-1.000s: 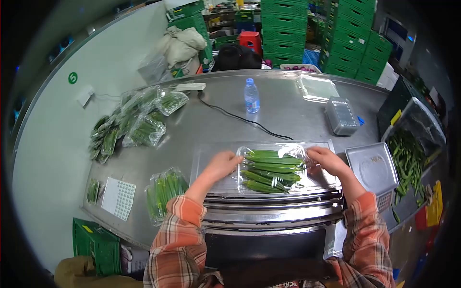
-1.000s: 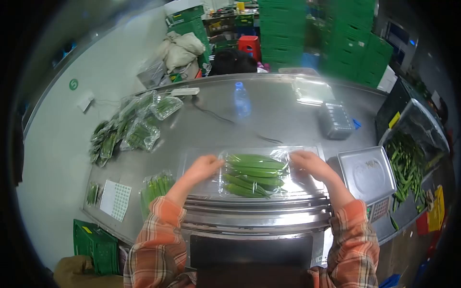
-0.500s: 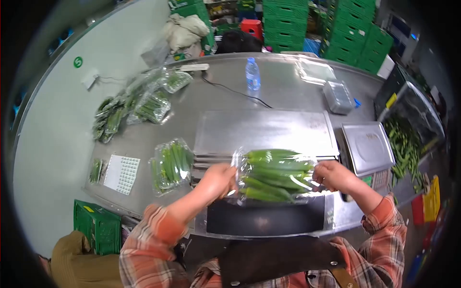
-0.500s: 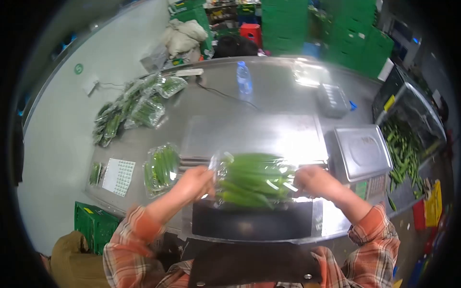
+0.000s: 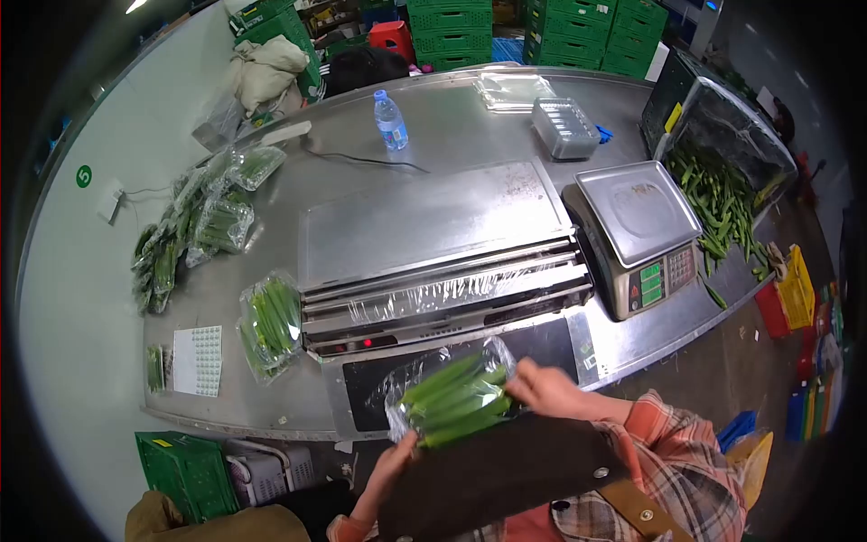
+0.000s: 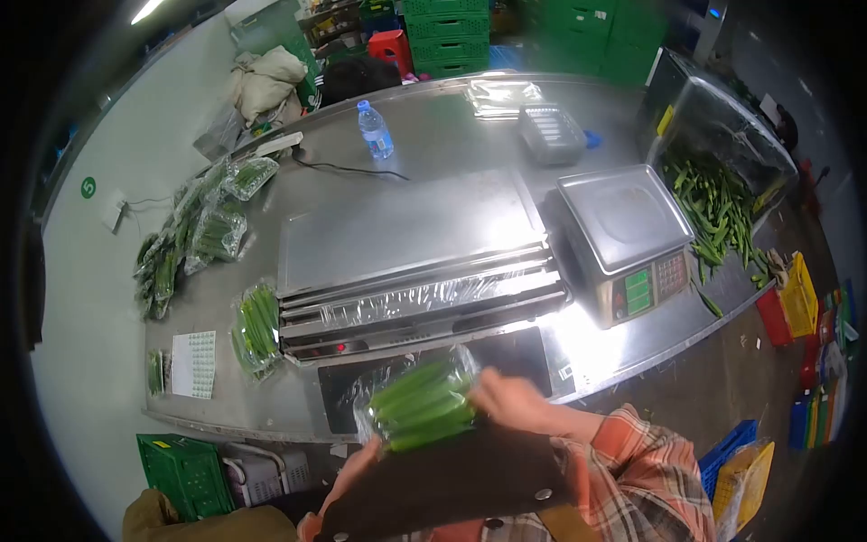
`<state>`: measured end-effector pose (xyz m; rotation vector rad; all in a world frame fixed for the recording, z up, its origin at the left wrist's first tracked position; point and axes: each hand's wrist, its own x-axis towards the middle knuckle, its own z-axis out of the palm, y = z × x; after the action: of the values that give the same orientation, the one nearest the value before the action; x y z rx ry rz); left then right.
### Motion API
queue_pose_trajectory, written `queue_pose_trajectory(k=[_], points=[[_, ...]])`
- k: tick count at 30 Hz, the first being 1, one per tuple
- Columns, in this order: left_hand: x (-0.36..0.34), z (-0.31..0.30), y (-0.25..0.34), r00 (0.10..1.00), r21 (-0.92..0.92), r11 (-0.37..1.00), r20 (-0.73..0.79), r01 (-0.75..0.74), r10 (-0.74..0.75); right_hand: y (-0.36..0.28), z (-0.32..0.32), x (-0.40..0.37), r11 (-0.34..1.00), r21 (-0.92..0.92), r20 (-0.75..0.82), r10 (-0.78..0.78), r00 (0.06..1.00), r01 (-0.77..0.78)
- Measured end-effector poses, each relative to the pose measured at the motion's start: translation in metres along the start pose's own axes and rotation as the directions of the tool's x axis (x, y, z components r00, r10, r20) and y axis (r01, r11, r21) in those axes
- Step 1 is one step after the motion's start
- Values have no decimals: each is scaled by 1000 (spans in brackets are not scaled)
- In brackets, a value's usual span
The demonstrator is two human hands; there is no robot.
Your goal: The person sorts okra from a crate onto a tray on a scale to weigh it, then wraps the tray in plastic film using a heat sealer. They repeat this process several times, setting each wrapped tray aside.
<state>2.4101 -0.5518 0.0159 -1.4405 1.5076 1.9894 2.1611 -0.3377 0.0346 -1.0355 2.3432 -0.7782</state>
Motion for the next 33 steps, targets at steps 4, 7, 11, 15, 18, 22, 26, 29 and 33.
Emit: queue_pose_trajectory(k=[4,7,11,15,18,22,26,29,33], points=[[-16,-12,-1,883,-108,922,266,-372,387,50,-23,41,753,657,-150,78,986,41],[-5,-19,39,661,62,792,593,-607,460,-7,2,50,682,659,137,-523,841,317],[-7,18,99,736,-117,868,482,-483,475,-46,22,20,712,699,634,-573,519,-67],[-48,59,98,505,-431,806,629,-407,591,-47,25,19,776,626,697,-509,505,-80],[-45,15,74,747,-121,954,598,-273,289,-41,7,14,799,587,733,-454,507,-133],[-59,-9,50,770,-283,790,204,-544,604,-44,10,20,847,513,772,-383,507,-139],[-45,-29,41,845,197,866,-201,-460,495,-72,53,50,925,363,780,-367,506,111],[17,-92,37,774,-519,579,-486,-629,406,-89,56,88,898,419,730,-422,538,136],[55,-151,110,644,-544,349,-688,-763,335,-75,-44,120,678,735,392,-421,818,-3]])
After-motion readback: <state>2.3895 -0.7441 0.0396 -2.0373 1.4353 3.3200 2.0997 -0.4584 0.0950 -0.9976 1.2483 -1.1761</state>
